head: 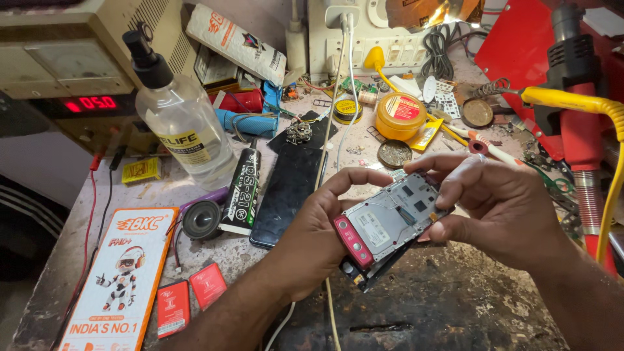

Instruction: The person cleans a small electronic component with a cloth and a brush, then places it into a disassembled mobile phone chassis. They then clean the phone's back cover and reassemble the device by fitting the back cover onto the chassis.

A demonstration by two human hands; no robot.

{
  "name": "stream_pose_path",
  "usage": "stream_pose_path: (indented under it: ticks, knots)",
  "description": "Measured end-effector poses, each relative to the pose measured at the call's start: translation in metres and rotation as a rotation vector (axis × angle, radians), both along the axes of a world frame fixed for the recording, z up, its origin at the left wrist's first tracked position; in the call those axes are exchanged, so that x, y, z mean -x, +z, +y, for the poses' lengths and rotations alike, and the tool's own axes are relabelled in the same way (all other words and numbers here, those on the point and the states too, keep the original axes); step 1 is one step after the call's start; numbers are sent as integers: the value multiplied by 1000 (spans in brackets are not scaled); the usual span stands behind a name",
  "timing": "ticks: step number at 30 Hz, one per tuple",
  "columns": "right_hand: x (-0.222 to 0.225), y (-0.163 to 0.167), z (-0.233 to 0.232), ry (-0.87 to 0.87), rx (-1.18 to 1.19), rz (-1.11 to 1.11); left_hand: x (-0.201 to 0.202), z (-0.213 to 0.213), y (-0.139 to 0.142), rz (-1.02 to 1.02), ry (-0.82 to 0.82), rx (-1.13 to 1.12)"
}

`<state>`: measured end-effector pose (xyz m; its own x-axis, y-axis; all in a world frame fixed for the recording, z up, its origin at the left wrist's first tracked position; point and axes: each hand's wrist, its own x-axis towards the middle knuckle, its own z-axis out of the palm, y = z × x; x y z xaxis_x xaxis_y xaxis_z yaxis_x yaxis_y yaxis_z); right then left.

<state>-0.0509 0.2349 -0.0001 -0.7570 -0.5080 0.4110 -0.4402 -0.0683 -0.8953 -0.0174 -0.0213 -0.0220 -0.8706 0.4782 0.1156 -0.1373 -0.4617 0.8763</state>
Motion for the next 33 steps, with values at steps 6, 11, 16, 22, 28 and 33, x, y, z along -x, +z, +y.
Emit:
stream_pose_path:
  ticks: [6,11,16,22,28,33]
  knots:
    - [-7,9,-10,-60,-152,170,-1,5,-1,8,60,-52]
    - [-16,20,-19,-213,-493,514,3,9,-5,-7,85,4]
    - [-20,25,-23,-228,-516,415,6,8,-11,-42,86,-3]
    - [-10,21,-16,-88,-477,281,9,3,-15,120,40,60]
    - [-3,10,-9,-28,-460,71,13,3,-21,128,2,102]
    - [-2,0,-1,34,-380,-134,14,-1,-23,94,-11,129]
